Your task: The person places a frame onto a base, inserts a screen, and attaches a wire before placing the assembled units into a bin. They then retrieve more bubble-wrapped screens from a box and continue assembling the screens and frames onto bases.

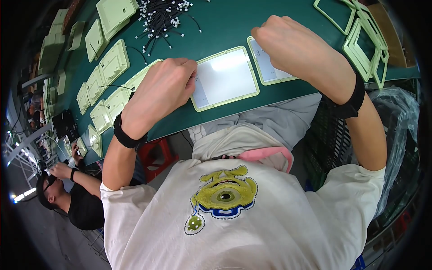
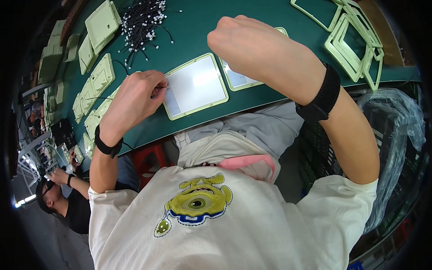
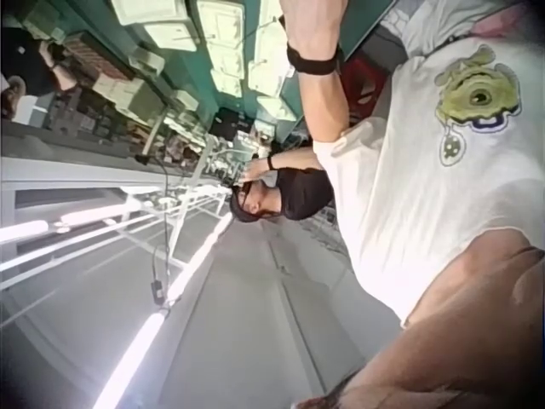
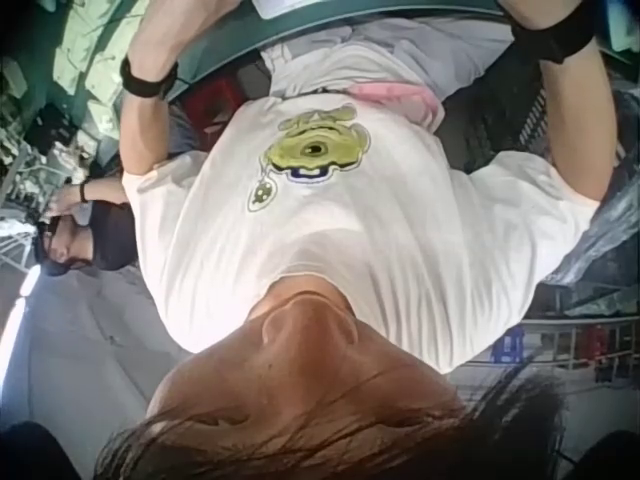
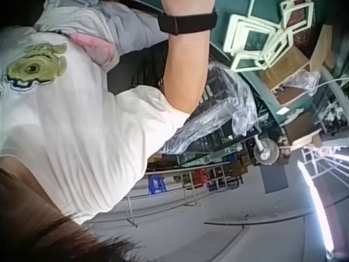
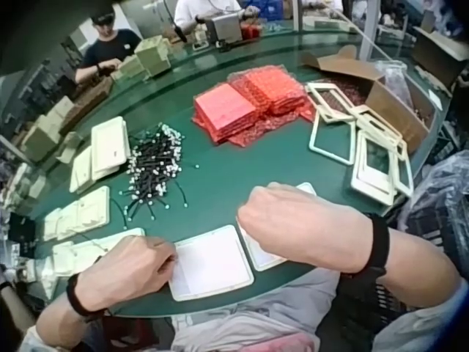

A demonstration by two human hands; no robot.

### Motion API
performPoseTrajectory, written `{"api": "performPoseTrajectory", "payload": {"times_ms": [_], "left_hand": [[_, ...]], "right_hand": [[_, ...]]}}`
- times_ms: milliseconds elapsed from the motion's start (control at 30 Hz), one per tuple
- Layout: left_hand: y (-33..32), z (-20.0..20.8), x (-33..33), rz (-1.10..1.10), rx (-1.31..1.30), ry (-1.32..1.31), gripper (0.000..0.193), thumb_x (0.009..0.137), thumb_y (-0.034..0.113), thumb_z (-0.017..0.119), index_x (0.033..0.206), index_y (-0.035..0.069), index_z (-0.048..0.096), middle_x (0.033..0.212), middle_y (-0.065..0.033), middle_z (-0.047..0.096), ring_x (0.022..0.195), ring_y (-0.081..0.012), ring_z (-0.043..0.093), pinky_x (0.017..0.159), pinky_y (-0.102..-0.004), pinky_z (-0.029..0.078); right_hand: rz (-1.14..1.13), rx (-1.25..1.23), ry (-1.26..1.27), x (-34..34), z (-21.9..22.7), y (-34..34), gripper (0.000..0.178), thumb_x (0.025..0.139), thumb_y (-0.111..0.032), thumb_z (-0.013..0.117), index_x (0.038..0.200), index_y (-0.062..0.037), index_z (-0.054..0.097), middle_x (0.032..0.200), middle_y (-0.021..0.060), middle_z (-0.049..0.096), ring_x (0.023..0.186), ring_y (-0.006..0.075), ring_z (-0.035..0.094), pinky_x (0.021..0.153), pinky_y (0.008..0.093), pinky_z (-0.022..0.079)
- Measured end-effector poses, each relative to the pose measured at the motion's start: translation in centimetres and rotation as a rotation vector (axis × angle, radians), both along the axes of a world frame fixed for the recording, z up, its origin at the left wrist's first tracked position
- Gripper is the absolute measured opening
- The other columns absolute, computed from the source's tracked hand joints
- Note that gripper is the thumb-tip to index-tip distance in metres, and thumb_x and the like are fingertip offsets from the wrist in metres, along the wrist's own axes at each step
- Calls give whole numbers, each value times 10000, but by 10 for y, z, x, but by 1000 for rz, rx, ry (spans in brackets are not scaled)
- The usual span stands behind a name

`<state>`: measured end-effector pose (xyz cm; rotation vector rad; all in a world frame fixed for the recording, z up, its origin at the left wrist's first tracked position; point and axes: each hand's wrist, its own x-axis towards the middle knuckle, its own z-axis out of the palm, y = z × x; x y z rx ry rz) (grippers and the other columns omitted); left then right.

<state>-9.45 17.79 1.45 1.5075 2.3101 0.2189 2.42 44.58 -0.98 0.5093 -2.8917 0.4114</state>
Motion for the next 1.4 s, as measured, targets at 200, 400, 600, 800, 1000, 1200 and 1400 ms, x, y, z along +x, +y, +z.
{"api": "performPoseTrajectory", "payload": {"times_ms": [200, 400, 600, 800, 1000, 1200, 1400], "left_hand": [[5, 1, 3, 7, -26, 6, 71, 843, -16, 635, 826, -83, 621, 857, -251, 685, 791, -463, 663, 721, -511, 550], [6, -3, 3, 70, 18, -83, 63, 831, -31, 623, 820, -93, 614, 828, -283, 658, 798, -489, 647, 721, -505, 542], [-2, -5, 5, 96, 40, -60, 76, 831, -33, 646, 869, -92, 618, 845, -272, 664, 795, -478, 658, 714, -510, 542], [-6, -7, 29, 8, 199, 245, 197, 762, 1, 686, 937, -60, 622, 952, -223, 664, 904, -406, 692, 800, -521, 566], [-32, -5, 108, -354, 812, 150, 290, 777, 115, 718, 1016, -46, 685, 1070, -163, 702, 1108, -348, 704, 1113, -495, 536], [-59, -27, 126, -434, 818, -130, 211, 796, 64, 733, 985, -24, 705, 953, -119, 701, 888, -278, 714, 812, -378, 614], [-74, -35, 91, 507, 1078, -363, 296, 891, -57, 737, 1178, -33, 667, 1130, -163, 700, 869, -200, 706, 723, -322, 585]], "right_hand": [[27, -23, -6, 0, 5, 1, 180, 720, 156, 667, 882, 91, 713, 831, 276, 713, 868, 425, 746, 759, 451, 611], [15, -39, 26, 2, 1, 1, 155, 720, 150, 678, 859, 87, 704, 831, 274, 711, 877, 424, 745, 757, 451, 610], [32, 82, -119, -10, 10, 0, 128, 763, 122, 656, 872, 69, 695, 818, 261, 707, 848, 421, 741, 748, 453, 605], [56, 229, -172, -10, 15, -10, 108, 797, 62, 650, 903, 45, 663, 837, 215, 707, 808, 374, 738, 738, 435, 598], [46, 365, -209, -11, 21, -30, 149, 802, -1, 689, 937, 41, 641, 877, 183, 706, 823, 328, 725, 756, 389, 588], [21, 400, -100, -28, 75, -34, 349, 890, -209, 771, 1106, 36, 649, 980, 216, 710, 925, 387, 705, 864, 432, 567], [-229, -161, -271, -213, 100, -152, 908, 893, -630, 786, 1334, 134, 569, 1314, 340, 618, 1208, 498, 629, 977, 535, 541]]}}
